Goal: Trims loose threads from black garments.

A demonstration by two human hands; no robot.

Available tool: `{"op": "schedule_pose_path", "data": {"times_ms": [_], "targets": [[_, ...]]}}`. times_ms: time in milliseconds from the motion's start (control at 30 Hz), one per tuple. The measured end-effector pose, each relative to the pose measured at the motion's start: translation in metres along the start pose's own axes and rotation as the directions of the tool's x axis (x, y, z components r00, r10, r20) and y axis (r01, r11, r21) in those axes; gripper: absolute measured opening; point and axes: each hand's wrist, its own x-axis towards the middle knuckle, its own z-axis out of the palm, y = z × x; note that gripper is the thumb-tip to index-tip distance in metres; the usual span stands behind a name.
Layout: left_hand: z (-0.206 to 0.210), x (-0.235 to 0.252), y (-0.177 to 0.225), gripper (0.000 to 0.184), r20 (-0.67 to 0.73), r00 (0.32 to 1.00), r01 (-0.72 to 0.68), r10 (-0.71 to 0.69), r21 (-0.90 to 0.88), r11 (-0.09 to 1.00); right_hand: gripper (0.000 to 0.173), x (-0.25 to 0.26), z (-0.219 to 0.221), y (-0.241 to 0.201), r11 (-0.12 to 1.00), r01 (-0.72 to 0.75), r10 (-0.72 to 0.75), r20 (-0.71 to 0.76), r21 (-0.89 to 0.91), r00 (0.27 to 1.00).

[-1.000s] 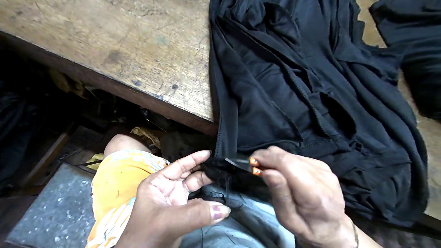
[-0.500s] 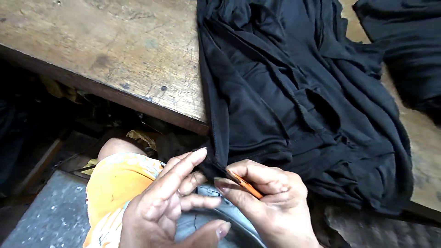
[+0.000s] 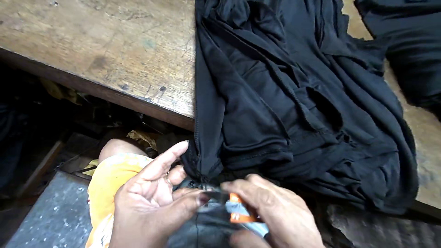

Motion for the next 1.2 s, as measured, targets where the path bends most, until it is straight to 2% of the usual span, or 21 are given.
{"op": "schedule_pose_path", "data": {"times_ms": [100,200,433,733,767,800,833,867,900,933,967,1000,1067,1133,1200], "targets": [[-0.002,-0.003,0.004,0.073,-0.059,0.995,0.081,-0.085,-0.070,0.994,0.045,-0.005,-0.006,0.014,0.969,-0.017,0.001,-0.066,-0.245,0.998],[-0.002,-0.006,0.009,0.073,-0.075,0.987,0.134,-0.143,-0.108,0.985,0.042,-0.012,-0.007,0.025,0.931,0.031,-0.062,-0.074,-0.365,0.995],[-0.001,-0.006,0.006,0.074,-0.052,0.989,0.129,-0.137,-0.139,0.982,0.038,-0.006,0.010,0.020,0.935,0.095,-0.128,-0.077,-0.342,0.989],[0.009,-0.008,0.007,0.079,-0.079,0.995,0.062,-0.059,0.034,0.998,0.034,0.002,0.016,0.017,0.915,0.110,-0.154,-0.084,-0.388,0.984],[0.008,-0.010,0.006,0.073,-0.071,0.997,0.043,-0.040,0.039,0.998,0.033,0.003,0.015,0.017,0.910,0.117,-0.160,-0.076,-0.397,0.984],[0.005,-0.012,0.005,0.056,-0.061,0.998,0.014,-0.012,0.030,0.999,0.031,0.004,0.015,0.017,0.907,0.122,-0.164,-0.070,-0.404,0.984],[0.004,-0.014,0.004,0.029,-0.056,0.998,-0.015,0.018,0.053,0.998,0.030,0.005,0.015,0.018,0.908,0.121,-0.161,-0.067,-0.401,0.985],[0.003,-0.014,0.004,0.017,-0.032,0.999,-0.021,0.023,0.072,0.997,0.029,0.006,0.014,0.018,0.921,0.115,-0.149,-0.065,-0.373,0.987],[0.003,-0.013,0.005,0.015,-0.021,0.999,-0.023,0.025,0.078,0.997,0.029,0.007,0.011,0.017,0.943,0.100,-0.126,-0.064,-0.317,0.990],[0.003,-0.013,0.005,0.016,-0.028,0.999,-0.027,0.029,0.083,0.996,0.027,0.008,0.009,0.017,0.966,0.072,-0.091,-0.069,-0.248,0.993],[0.005,-0.013,0.005,0.027,-0.051,0.998,-0.023,0.027,0.079,0.997,0.027,0.009,0.006,0.018,0.983,0.038,-0.054,-0.082,-0.182,0.995],[0.007,-0.013,0.006,0.054,-0.050,0.999,-0.009,0.013,0.077,0.997,0.028,0.009,0.005,0.019,0.991,0.017,-0.030,-0.099,-0.135,0.995],[0.008,-0.011,0.008,0.081,-0.069,0.997,0.044,-0.041,0.037,0.998,0.032,0.005,0.002,0.025,0.993,0.016,-0.033,-0.140,-0.121,0.990],[0.007,-0.012,0.009,0.088,-0.081,0.994,0.072,-0.072,-0.005,0.997,0.036,-0.001,-0.001,0.028,0.986,0.022,-0.044,-0.133,-0.164,0.990],[0.006,-0.013,0.010,0.088,-0.063,0.994,0.082,-0.084,-0.032,0.996,0.040,-0.006,-0.003,0.029,0.992,0.000,-0.014,-0.119,-0.124,0.993]]}}
